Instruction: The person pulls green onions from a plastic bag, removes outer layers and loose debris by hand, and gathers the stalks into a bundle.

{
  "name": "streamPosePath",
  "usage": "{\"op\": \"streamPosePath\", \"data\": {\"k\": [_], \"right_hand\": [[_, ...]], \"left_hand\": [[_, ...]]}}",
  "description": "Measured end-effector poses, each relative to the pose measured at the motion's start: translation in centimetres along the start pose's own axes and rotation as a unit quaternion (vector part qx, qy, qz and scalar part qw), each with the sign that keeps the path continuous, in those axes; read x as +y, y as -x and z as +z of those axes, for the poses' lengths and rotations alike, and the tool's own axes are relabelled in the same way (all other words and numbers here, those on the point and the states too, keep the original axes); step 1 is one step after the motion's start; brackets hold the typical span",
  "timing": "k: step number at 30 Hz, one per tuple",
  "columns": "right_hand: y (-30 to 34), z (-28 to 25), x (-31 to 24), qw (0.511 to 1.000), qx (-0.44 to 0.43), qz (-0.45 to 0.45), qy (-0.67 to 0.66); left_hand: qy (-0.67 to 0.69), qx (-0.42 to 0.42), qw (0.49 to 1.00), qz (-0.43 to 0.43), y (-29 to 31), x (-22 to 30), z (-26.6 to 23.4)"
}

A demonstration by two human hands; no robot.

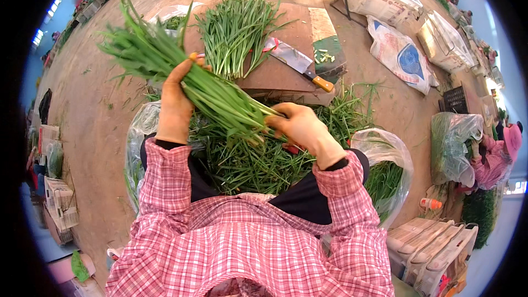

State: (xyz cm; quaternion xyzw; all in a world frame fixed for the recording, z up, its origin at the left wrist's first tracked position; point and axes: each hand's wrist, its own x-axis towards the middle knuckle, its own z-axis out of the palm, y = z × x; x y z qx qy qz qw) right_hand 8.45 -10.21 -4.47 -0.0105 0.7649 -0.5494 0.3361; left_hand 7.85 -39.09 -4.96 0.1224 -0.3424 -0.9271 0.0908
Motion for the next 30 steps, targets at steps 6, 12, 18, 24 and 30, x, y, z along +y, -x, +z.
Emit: {"op": "streamPosePath", "data": {"k": [6, 12, 18, 24, 30], "right_hand": [[0.5, -1.1, 4.3, 0.967, 0.145, -0.146, -0.153], [-1.7, 5.2, 0.0, 0.894, 0.153, -0.371, 0.197], [-0.4, 0.8, 4.6, 0.918, 0.065, -0.07, 0.385], [-0.4, 4.3, -5.3, 0.882, 0.09, -0.429, 0.174], [-5.6, 8.5, -7.8, 0.76, -0.034, -0.353, 0.544]], "left_hand": [[0.014, 0.066, 0.995, 0.07, 0.6, 2.0, -4.6], [0.036, 0.062, 0.995, 0.069, 3.0, 1.1, -2.5], [0.071, 0.002, 0.991, 0.11, 5.1, 5.8, -8.5], [0.028, -0.107, 0.989, 0.095, 7.9, 3.4, -5.5], [0.04, -0.19, 0.979, 0.059, 10.0, 3.4, -4.0]]}}
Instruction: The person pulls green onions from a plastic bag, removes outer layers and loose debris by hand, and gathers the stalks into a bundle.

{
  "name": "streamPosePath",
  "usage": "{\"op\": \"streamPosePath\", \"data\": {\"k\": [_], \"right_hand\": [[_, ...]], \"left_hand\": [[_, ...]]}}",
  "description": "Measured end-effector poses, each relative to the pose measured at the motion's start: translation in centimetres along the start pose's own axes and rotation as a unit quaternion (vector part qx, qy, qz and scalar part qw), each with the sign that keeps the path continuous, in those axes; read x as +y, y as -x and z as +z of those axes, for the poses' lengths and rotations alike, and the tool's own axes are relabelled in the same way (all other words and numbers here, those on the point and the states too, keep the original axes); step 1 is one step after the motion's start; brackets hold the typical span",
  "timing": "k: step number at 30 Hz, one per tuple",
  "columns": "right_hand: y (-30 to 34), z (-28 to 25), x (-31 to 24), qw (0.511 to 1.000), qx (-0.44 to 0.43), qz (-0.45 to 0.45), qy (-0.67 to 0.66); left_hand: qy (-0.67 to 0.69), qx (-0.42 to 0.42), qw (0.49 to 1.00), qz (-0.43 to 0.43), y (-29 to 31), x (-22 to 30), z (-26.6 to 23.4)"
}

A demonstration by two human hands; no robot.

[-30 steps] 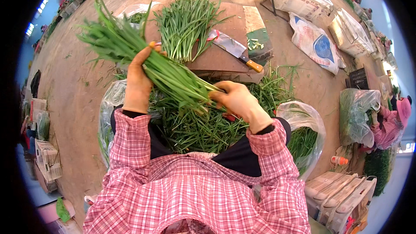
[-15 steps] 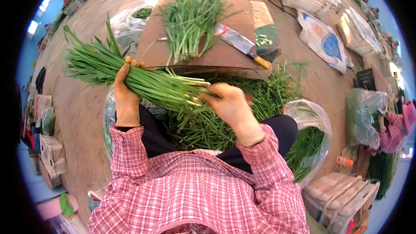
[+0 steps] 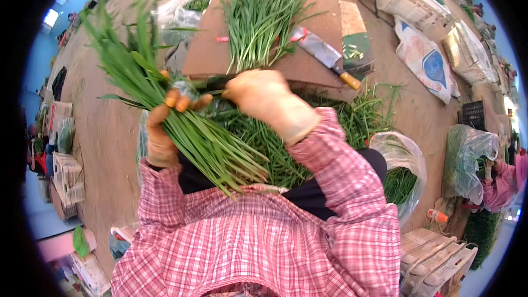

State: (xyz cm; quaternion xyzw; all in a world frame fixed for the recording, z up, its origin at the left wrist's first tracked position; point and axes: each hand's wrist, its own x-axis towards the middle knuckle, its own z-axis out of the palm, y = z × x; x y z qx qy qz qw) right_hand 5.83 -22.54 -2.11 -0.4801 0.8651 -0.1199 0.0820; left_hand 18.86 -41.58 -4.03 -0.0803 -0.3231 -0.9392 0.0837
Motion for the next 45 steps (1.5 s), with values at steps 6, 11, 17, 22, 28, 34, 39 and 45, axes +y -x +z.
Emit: {"op": "streamPosePath", "data": {"k": [6, 11, 17, 22, 28, 34, 39, 45], "right_hand": [[10.7, 6.1, 7.6, 0.937, -0.231, 0.261, 0.018], [9.9, 6.9, 3.2, 0.825, 0.112, 0.203, -0.515], [9.5, 7.2, 1.1, 0.657, 0.186, 0.355, -0.638], [8.4, 9.9, -0.7, 0.681, 0.135, 0.325, -0.643], [6.9, 11.6, -0.1, 0.577, 0.182, 0.285, -0.743], [8.4, 12.1, 1.1, 0.571, 0.148, 0.19, -0.785], [7.5, 9.2, 0.3, 0.703, 0.159, 0.224, -0.655], [9.1, 10.1, 2.4, 0.715, 0.133, 0.318, -0.609]], "left_hand": [[-0.047, 0.047, 0.991, 0.112, 2.3, 7.6, -6.6], [-0.016, 0.018, 0.989, 0.148, 0.6, 4.9, -6.1], [-0.026, -0.013, 0.988, 0.152, -1.6, 2.1, -6.1], [0.003, -0.059, 0.988, 0.14, -2.2, -0.4, -5.7], [0.013, -0.028, 0.995, 0.097, -1.8, -3.3, -5.1], [0.057, -0.002, 0.994, 0.088, -1.6, -3.3, -5.3], [0.04, 0.013, 0.995, 0.093, -2.1, -3.3, -4.4], [0.048, 0.03, 0.994, 0.091, -1.8, -2.5, -5.4]]}}
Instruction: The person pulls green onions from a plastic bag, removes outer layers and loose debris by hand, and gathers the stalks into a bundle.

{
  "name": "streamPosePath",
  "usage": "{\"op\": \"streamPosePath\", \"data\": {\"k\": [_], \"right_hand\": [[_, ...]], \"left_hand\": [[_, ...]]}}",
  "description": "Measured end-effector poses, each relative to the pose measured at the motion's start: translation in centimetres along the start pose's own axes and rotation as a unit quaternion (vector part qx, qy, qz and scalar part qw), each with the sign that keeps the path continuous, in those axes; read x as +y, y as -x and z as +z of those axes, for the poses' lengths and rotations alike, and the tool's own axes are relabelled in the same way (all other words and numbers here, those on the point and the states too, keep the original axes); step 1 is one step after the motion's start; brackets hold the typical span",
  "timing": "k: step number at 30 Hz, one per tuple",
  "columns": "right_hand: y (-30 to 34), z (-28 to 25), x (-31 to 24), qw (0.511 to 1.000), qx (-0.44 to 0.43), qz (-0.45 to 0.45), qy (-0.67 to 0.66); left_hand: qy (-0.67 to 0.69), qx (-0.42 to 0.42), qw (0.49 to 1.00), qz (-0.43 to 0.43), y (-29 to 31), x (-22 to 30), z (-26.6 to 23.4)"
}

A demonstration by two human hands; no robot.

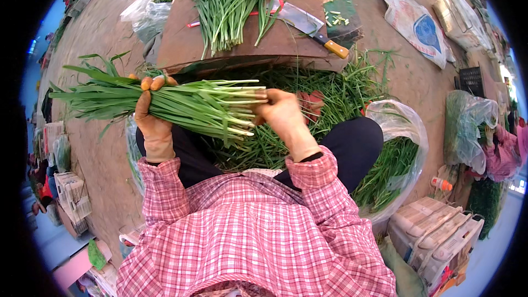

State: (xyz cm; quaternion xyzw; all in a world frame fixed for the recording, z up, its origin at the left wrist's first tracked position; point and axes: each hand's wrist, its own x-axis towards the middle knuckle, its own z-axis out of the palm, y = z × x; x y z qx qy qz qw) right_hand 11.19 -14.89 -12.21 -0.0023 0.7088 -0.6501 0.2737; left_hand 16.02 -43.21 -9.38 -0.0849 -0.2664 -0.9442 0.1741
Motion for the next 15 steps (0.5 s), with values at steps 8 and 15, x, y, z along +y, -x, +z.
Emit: {"op": "streamPosePath", "data": {"k": [8, 15], "right_hand": [[-7.9, -7.3, 13.6, 0.95, 0.154, 0.102, 0.253], [-2.5, -6.7, 5.1, 0.925, 0.095, 0.177, 0.324]], "left_hand": [[-0.027, -0.012, 0.998, 0.051, -1.0, 2.9, -0.9], [-0.027, -0.022, 0.999, 0.024, -0.2, 1.5, -2.7]]}}
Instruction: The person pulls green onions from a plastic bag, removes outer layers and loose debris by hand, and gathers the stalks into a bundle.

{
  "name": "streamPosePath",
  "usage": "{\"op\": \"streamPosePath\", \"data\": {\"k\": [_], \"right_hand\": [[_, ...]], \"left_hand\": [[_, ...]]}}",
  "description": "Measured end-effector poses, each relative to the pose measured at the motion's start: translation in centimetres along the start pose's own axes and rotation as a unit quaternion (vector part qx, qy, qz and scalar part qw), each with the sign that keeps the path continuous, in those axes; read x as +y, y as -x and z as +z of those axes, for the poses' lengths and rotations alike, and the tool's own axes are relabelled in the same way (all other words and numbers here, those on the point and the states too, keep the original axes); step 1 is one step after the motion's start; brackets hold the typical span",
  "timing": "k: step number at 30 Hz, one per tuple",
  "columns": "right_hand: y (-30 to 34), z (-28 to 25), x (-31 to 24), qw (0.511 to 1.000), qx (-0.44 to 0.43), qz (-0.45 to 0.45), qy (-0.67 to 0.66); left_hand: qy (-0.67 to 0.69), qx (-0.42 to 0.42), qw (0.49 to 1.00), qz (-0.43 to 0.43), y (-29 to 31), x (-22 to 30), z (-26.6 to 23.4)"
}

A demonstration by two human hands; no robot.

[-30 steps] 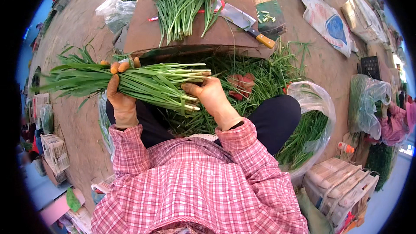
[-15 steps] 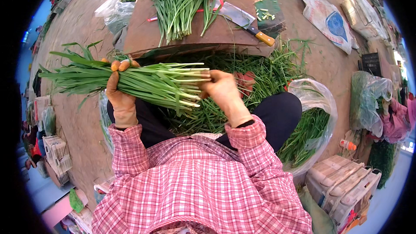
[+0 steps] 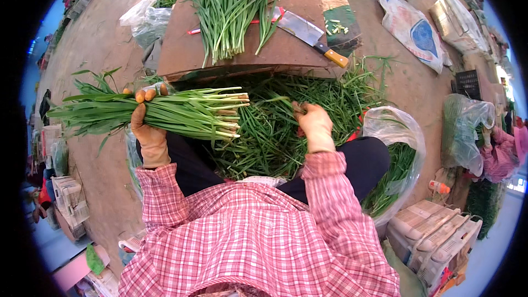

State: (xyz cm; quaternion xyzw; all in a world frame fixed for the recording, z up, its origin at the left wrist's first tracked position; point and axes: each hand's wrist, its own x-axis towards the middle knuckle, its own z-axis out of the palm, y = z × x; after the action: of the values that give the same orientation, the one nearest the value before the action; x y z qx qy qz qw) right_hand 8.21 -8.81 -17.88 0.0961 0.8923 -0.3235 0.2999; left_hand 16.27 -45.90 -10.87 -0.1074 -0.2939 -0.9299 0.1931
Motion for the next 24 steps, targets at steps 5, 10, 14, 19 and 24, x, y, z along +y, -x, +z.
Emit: {"op": "streamPosePath", "data": {"k": [5, 10, 14, 19, 24], "right_hand": [[6.2, -0.7, -3.8, 0.883, -0.034, -0.296, -0.362], [5.7, 1.4, -7.6, 0.917, -0.063, -0.24, -0.312], [4.7, -3.0, -3.5, 0.874, -0.035, -0.162, -0.456], [7.7, -4.2, -6.4, 0.723, -0.126, -0.295, -0.612], [6.3, 2.0, -10.0, 0.841, -0.105, -0.424, -0.318]], "left_hand": [[0.02, -0.019, 0.999, -0.018, 0.4, -2.2, 0.1], [0.055, -0.023, 0.998, -0.02, 0.0, -3.8, 2.1], [0.064, -0.002, 0.998, 0.01, 0.5, -0.5, 1.6], [0.048, 0.005, 0.998, 0.04, -0.7, -0.2, 2.7], [0.078, 0.015, 0.997, -0.001, -0.4, -2.5, 3.3]]}}
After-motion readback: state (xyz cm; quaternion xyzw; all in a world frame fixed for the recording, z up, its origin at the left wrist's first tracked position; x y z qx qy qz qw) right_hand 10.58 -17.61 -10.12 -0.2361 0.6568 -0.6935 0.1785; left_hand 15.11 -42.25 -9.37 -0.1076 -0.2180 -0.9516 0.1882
